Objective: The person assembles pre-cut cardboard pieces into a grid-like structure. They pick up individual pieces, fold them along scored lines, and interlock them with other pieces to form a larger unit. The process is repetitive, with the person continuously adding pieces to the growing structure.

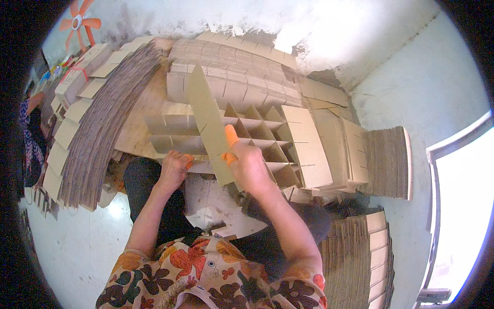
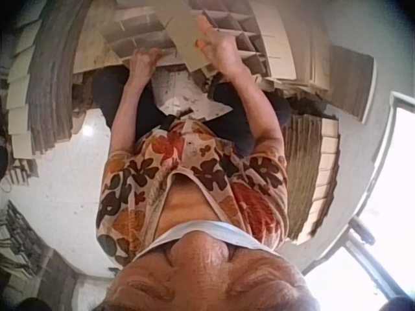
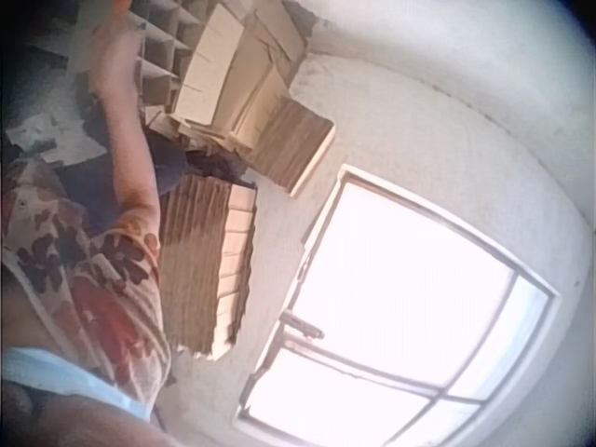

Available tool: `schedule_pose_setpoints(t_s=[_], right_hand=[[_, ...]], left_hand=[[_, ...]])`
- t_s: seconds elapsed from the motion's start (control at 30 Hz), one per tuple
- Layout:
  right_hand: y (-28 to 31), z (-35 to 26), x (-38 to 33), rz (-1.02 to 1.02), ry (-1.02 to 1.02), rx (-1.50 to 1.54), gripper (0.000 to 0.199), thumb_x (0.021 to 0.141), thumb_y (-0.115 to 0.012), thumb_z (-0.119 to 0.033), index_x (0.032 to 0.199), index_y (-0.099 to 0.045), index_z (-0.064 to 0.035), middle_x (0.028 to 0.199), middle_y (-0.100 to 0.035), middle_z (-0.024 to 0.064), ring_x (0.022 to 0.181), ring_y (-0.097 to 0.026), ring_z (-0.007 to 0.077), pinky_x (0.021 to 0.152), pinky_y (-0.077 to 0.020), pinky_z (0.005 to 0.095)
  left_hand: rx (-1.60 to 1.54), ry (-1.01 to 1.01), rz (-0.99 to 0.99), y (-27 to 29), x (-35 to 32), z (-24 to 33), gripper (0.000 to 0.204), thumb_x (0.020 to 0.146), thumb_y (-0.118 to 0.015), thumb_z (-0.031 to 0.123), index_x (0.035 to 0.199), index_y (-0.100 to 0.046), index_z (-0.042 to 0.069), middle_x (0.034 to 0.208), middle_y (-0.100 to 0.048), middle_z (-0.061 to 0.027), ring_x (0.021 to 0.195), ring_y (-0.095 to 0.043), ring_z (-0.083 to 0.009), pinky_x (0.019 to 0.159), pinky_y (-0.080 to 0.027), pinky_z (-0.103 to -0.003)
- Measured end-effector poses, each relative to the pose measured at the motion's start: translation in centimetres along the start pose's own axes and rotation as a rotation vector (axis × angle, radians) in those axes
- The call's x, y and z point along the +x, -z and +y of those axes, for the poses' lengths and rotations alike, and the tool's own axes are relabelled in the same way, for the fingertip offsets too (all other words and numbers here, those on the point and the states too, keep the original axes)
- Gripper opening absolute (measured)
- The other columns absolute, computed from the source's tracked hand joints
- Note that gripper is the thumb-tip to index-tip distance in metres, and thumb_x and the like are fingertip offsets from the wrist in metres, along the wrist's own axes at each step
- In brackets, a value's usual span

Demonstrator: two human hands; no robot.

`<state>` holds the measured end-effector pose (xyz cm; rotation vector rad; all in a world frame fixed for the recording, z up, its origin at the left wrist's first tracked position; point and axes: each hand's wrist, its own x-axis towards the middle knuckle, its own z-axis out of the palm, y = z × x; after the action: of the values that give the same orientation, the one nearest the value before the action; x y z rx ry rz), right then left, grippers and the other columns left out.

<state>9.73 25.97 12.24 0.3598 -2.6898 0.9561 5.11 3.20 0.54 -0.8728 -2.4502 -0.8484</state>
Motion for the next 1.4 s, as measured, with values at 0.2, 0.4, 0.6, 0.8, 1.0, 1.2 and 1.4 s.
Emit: schedule_pose_setpoints(t_s=[0.2, 0.4, 0.6, 0.8, 1.0, 1.2, 1.4], right_hand=[[-0.7, 0.1, 0.3, -0.125, -0.048, 0.031, 0.059, 0.078, -0.065, 0.002, 0.134, -0.045, 0.0007, 0.096, -0.062, 0.0266, 0.082, -0.066, 0.0276, 0.074, -0.0496, 0.0291], [-2.2, 0.2, 1.1, -0.210, 0.014, 0.039, 0.056, 0.078, -0.064, 0.000, 0.132, -0.047, 0.0000, 0.105, -0.059, 0.0292, 0.089, -0.062, 0.0398, 0.077, -0.0495, 0.0347], [-4.5, 1.9, 2.4, -0.331, 0.016, -0.015, 0.058, 0.079, -0.063, 0.000, 0.134, -0.044, 0.0007, 0.094, -0.059, 0.0297, 0.083, -0.060, 0.0425, 0.072, -0.0491, 0.0407], [-5.7, 3.2, 2.9, -0.291, 0.123, -0.085, 0.055, 0.078, -0.060, 0.000, 0.129, -0.041, 0.0078, 0.079, -0.060, 0.0276, 0.073, -0.061, 0.0426, 0.063, -0.0487, 0.0468], [-5.3, -0.6, 3.9, -0.554, 0.015, -0.288, 0.064, 0.079, -0.055, 0.000, 0.137, -0.030, 0.0087, 0.082, -0.062, 0.0261, 0.076, -0.062, 0.0410, 0.066, -0.0494, 0.0456], [-5.5, 1.5, 2.7, -0.521, 0.020, -0.266, 0.072, 0.077, -0.055, 0.000, 0.139, -0.022, 0.0119, 0.081, -0.062, 0.0269, 0.076, -0.062, 0.0406, 0.065, -0.0495, 0.0467], [-7.1, 2.2, 1.3, -0.448, 0.029, -0.297, 0.075, 0.077, -0.057, -0.004, 0.142, -0.022, 0.0067, 0.080, -0.062, 0.0234, 0.074, -0.062, 0.0387, 0.064, -0.0497, 0.0463]], left_hand=[[0.010, 0.029, -0.038, 0.0, 0.3, 0.2, 0.007, 0.067, -0.062, 0.000, 0.071, -0.058, 0.004, 0.062, -0.055, -0.0135, 0.066, -0.056, -0.0313, 0.066, -0.043, -0.040], [0.029, 0.036, -0.047, 0.1, 0.4, 0.3, 0.007, 0.066, -0.061, -0.001, 0.071, -0.058, 0.003, 0.065, -0.055, -0.0153, 0.068, -0.056, -0.0326, 0.067, -0.043, -0.041], [0.009, 0.052, -0.058, 0.0, 1.1, 0.4, 0.005, 0.068, -0.061, 0.001, 0.072, -0.059, 0.003, 0.068, -0.059, -0.0150, 0.072, -0.058, -0.0325, 0.069, -0.044, -0.041], [0.013, 0.038, -0.055, -0.7, 1.2, -0.2, 0.006, 0.067, -0.060, 0.000, 0.071, -0.060, 0.004, 0.067, -0.059, -0.0141, 0.071, -0.059, -0.0316, 0.069, -0.045, -0.041], [-0.002, 0.088, -0.069, -0.5, 1.4, 0.5, 0.009, 0.065, -0.059, -0.003, 0.071, -0.060, 0.003, 0.068, -0.059, -0.0154, 0.071, -0.059, -0.0327, 0.068, -0.045, -0.042], [0.008, 0.088, -0.125, -1.0, 1.4, 0.1, 0.011, 0.064, -0.061, -0.003, 0.072, -0.061, 0.004, 0.068, -0.059, -0.0149, 0.073, -0.059, -0.0331, 0.069, -0.045, -0.042], [0.022, 0.067, -0.120, -1.2, 1.7, 0.1, 0.007, 0.069, -0.064, 0.003, 0.077, -0.064, 0.004, 0.070, -0.060, -0.0162, 0.073, -0.059, -0.0336, 0.071, -0.046, -0.043]])
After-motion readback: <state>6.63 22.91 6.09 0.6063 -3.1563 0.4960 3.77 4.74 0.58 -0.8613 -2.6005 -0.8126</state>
